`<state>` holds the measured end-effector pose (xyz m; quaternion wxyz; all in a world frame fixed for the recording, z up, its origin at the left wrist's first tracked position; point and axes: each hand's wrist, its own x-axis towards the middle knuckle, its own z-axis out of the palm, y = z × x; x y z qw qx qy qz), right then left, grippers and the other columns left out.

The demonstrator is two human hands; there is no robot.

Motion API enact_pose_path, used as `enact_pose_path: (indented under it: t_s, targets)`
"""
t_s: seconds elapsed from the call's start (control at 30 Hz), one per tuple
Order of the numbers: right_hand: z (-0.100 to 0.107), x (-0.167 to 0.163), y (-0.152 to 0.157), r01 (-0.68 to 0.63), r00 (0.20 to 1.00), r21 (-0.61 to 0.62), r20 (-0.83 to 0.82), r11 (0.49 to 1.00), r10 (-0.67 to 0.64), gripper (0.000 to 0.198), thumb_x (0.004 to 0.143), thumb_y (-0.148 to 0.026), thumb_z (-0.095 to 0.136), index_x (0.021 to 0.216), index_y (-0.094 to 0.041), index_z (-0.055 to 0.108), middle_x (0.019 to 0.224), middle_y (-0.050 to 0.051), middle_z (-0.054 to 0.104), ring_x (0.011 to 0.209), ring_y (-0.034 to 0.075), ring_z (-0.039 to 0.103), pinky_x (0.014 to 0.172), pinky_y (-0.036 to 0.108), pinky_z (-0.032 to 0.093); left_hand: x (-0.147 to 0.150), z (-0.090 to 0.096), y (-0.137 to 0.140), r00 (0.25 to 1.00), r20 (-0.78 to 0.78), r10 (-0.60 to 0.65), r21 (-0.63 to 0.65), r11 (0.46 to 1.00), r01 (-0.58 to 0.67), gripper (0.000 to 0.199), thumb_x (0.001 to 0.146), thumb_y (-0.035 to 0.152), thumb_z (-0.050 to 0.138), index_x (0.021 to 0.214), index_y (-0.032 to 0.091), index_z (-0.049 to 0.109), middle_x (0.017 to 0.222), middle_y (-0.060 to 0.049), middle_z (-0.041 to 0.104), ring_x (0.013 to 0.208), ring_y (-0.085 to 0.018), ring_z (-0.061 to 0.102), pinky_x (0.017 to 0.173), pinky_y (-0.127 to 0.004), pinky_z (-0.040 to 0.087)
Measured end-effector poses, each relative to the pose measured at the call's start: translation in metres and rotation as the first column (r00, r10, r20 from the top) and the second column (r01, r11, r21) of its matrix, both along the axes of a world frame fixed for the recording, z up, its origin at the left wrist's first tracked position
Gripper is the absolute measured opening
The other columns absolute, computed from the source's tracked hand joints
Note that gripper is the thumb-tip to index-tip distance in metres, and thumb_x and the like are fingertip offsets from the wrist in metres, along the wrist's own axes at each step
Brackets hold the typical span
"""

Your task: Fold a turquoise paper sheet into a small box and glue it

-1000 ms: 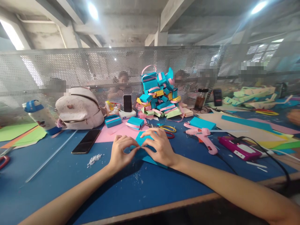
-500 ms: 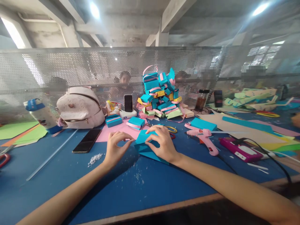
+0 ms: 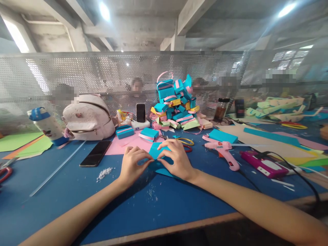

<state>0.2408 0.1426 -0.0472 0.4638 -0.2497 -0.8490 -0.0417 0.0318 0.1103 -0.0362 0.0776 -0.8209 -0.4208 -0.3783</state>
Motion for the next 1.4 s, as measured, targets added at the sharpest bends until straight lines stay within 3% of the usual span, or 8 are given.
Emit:
enact_pose_path:
  t_s: [0.33, 0.53, 0.87, 0.97, 1.13, 1.27, 1.4]
  targets:
    - [-0.001, 0.005, 0.007, 0.044, 0.998, -0.028, -0.042, 0.999, -0.045, 0.01, 0.084, -0.018, 0.069, 0.077, -0.023, 0.063, 0.105, 0.003, 0.066, 0.107, 0.026, 0.052, 0.094, 0.045, 0.039, -0.016, 0.006, 0.003, 0.997, 0.035, 0.075, 0.031, 0.997, -0.076, 0.015, 0.09, 0.03, 0.063, 0.08, 0.024, 0.07, 0.085, 0.002, 0.076, 0.078, -0.018, 0.064, 0.076, -0.037, 0.036]
    - [0.0, 0.003, 0.004, 0.037, 0.999, -0.03, -0.037, 0.999, -0.038, 0.01, 0.085, -0.02, 0.069, 0.078, -0.023, 0.064, 0.106, 0.003, 0.066, 0.108, 0.025, 0.052, 0.094, 0.045, 0.039, -0.009, 0.004, 0.0, 0.999, 0.019, 0.042, 0.026, 0.999, -0.043, 0.015, 0.092, 0.026, 0.06, 0.088, 0.028, 0.074, 0.089, 0.001, 0.077, 0.079, -0.018, 0.064, 0.076, -0.038, 0.037]
    - [0.001, 0.001, 0.001, 0.007, 0.999, -0.021, -0.035, 1.0, -0.008, 0.01, 0.085, -0.021, 0.07, 0.078, -0.024, 0.064, 0.103, 0.003, 0.067, 0.106, 0.025, 0.053, 0.093, 0.045, 0.039, -0.004, -0.001, 0.002, 0.998, -0.046, 0.044, 0.039, 0.998, -0.043, 0.008, 0.088, 0.033, 0.068, 0.084, 0.028, 0.073, 0.084, 0.002, 0.077, 0.076, -0.018, 0.062, 0.074, -0.038, 0.038]
    - [0.001, 0.0, 0.0, -0.005, 1.0, -0.025, -0.027, 1.0, 0.004, 0.01, 0.085, -0.02, 0.07, 0.078, -0.023, 0.063, 0.104, 0.003, 0.066, 0.106, 0.025, 0.053, 0.094, 0.045, 0.039, -0.006, 0.002, 0.001, 0.986, -0.155, 0.063, 0.124, 0.991, -0.043, 0.01, 0.09, 0.028, 0.064, 0.083, 0.027, 0.071, 0.083, 0.002, 0.076, 0.077, -0.018, 0.062, 0.076, -0.038, 0.037]
    - [-0.001, 0.002, 0.002, -0.011, 1.0, -0.045, -0.013, 0.999, 0.01, 0.01, 0.085, -0.021, 0.069, 0.079, -0.023, 0.062, 0.106, 0.003, 0.066, 0.107, 0.025, 0.052, 0.097, 0.046, 0.038, -0.019, 0.013, -0.001, 0.88, -0.464, 0.104, 0.356, 0.931, 0.077, 0.023, 0.091, 0.012, 0.053, 0.088, 0.029, 0.069, 0.089, 0.003, 0.076, 0.083, -0.018, 0.062, 0.08, -0.039, 0.034]
    - [-0.002, 0.004, 0.005, 0.016, 0.999, -0.064, -0.051, 0.998, -0.019, 0.01, 0.084, -0.018, 0.069, 0.078, -0.023, 0.062, 0.106, 0.003, 0.065, 0.107, 0.025, 0.052, 0.095, 0.045, 0.039, -0.038, 0.029, 0.003, 0.911, -0.371, 0.177, 0.418, 0.908, -0.006, 0.015, 0.091, 0.016, 0.054, 0.088, 0.027, 0.064, 0.089, 0.001, 0.074, 0.079, -0.019, 0.06, 0.078, -0.038, 0.034]
    - [-0.001, 0.003, 0.004, -0.005, 0.999, -0.073, -0.051, 0.997, 0.002, 0.011, 0.084, -0.018, 0.069, 0.079, -0.022, 0.062, 0.106, 0.002, 0.064, 0.107, 0.024, 0.052, 0.096, 0.045, 0.038, -0.055, 0.039, 0.002, 0.937, -0.297, 0.182, 0.337, 0.938, -0.075, 0.021, 0.097, 0.02, 0.044, 0.081, 0.021, 0.057, 0.077, -0.004, 0.065, 0.07, -0.018, 0.054, 0.067, -0.033, 0.036]
